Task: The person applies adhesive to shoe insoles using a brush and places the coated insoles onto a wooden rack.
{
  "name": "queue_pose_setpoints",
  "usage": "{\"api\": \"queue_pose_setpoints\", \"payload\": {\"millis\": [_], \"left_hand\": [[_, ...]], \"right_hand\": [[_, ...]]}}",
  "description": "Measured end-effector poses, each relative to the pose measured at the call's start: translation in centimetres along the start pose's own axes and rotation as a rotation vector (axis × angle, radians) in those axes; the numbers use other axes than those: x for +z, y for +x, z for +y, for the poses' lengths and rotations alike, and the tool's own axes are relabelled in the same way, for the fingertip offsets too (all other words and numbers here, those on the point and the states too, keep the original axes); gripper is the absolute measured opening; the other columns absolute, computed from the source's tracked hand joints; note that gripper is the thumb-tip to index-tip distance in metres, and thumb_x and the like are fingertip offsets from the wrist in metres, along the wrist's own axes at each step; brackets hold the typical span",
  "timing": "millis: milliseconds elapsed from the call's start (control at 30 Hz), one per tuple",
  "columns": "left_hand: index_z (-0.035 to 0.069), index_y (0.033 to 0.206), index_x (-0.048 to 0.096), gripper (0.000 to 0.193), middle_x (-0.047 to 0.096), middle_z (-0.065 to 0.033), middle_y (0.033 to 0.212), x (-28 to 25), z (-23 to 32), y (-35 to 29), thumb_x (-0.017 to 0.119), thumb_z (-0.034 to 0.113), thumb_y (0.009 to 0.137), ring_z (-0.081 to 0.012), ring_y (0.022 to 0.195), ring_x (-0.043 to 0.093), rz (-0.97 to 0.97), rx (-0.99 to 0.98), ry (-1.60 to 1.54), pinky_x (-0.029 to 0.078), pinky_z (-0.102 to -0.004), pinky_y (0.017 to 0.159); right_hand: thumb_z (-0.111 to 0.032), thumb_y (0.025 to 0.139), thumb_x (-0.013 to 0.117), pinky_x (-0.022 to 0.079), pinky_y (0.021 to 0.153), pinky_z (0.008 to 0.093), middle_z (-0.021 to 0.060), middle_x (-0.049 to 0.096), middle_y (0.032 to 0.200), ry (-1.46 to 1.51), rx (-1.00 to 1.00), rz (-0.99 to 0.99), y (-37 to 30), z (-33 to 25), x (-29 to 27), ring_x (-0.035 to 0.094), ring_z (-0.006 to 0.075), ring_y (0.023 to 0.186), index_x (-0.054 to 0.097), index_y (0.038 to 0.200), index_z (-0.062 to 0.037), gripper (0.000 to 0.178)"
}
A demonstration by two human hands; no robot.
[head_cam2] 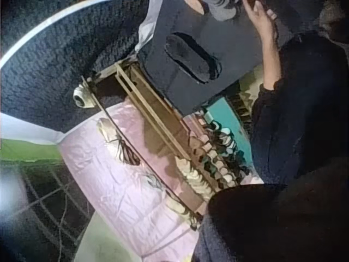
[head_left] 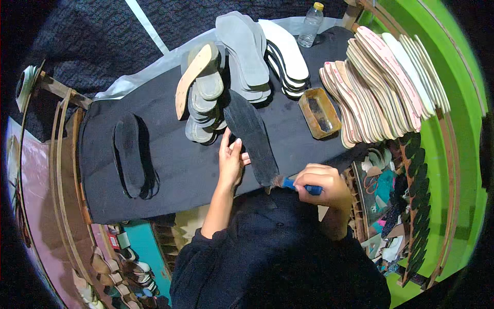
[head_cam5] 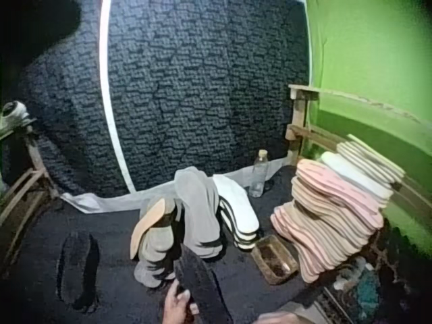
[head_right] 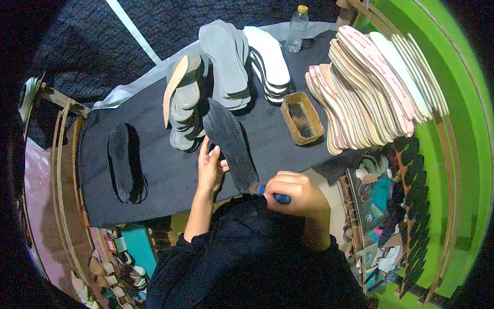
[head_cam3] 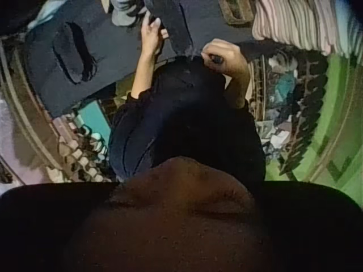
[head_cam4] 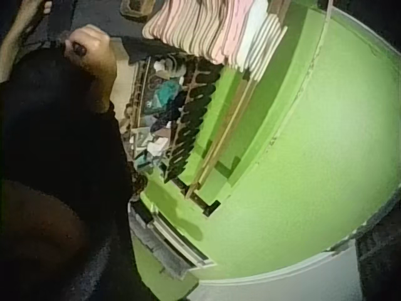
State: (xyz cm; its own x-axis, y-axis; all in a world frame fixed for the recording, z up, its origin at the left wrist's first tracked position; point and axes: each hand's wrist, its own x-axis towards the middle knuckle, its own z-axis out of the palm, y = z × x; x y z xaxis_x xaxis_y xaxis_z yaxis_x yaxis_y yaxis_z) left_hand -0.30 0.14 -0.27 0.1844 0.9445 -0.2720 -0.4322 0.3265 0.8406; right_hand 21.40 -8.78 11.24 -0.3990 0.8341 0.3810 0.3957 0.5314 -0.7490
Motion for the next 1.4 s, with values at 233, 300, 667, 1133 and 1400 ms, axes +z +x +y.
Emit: {"api": "queue_pose_setpoints", "payload": {"millis": [233, 300, 667, 1133, 1400], "left_hand": [[0.021, 0.142, 0.021, 0.055, 0.059, -0.0076, 0.105, 0.4, 0.3, -0.1, 0.047, 0.013, 0.094, -0.0155, 0.065, 0.062, -0.002, 0.003, -0.050, 0.052, -0.0287, 0.054], [0.021, 0.142, 0.021, 0.055, 0.059, -0.0090, 0.109, 0.2, 0.3, 0.0, 0.047, 0.013, 0.094, -0.0171, 0.069, 0.064, -0.019, 0.004, 0.016, 0.053, -0.0292, 0.057], [0.018, 0.142, 0.020, 0.056, 0.060, -0.0107, 0.109, 0.0, 0.0, 0.0, 0.046, 0.012, 0.094, -0.0205, 0.072, 0.067, -0.047, 0.028, -0.038, 0.055, -0.0306, 0.056], [0.017, 0.143, 0.018, 0.057, 0.060, -0.0110, 0.106, -0.2, -0.1, 0.2, 0.048, 0.013, 0.094, -0.0173, 0.068, 0.064, -0.044, 0.018, 0.004, 0.053, -0.0290, 0.054], [0.017, 0.142, 0.020, 0.057, 0.061, -0.0110, 0.109, 0.2, 0.2, 0.0, 0.048, 0.013, 0.094, -0.0185, 0.068, 0.066, -0.040, 0.021, -0.039, 0.054, -0.0285, 0.054]], "right_hand": [[-0.001, 0.069, 0.070, 0.049, 0.063, 0.0321, 0.0086, 0.062, 0.076, 0.053, -0.078, 0.052, 1.4, -0.5, 1.5, 0.060, 0.0246, 0.070, 0.059, 0.075, -0.0022, 0.013], [-0.002, 0.068, 0.070, 0.048, 0.064, 0.0319, 0.0077, 0.062, 0.075, 0.046, -0.089, 0.002, 1.4, -0.2, 2.0, 0.059, 0.0243, 0.071, 0.058, 0.074, -0.0024, 0.013], [-0.004, 0.069, 0.068, 0.045, 0.061, 0.0343, 0.0072, 0.055, 0.068, 0.047, -0.059, -0.199, 0.6, -0.6, 1.3, 0.054, 0.0250, 0.065, 0.053, 0.069, -0.0035, 0.014], [-0.006, 0.068, 0.070, 0.046, 0.063, 0.0333, 0.0062, 0.057, 0.073, 0.096, -0.086, -0.167, 0.7, -0.4, 1.9, 0.055, 0.0244, 0.069, 0.055, 0.071, -0.0024, 0.015], [-0.007, 0.069, 0.069, 0.045, 0.061, 0.0341, 0.0067, 0.057, 0.071, 0.054, -0.024, -0.239, 0.2, -0.9, 0.4, 0.054, 0.0255, 0.067, 0.055, 0.069, -0.0031, 0.015]]}}
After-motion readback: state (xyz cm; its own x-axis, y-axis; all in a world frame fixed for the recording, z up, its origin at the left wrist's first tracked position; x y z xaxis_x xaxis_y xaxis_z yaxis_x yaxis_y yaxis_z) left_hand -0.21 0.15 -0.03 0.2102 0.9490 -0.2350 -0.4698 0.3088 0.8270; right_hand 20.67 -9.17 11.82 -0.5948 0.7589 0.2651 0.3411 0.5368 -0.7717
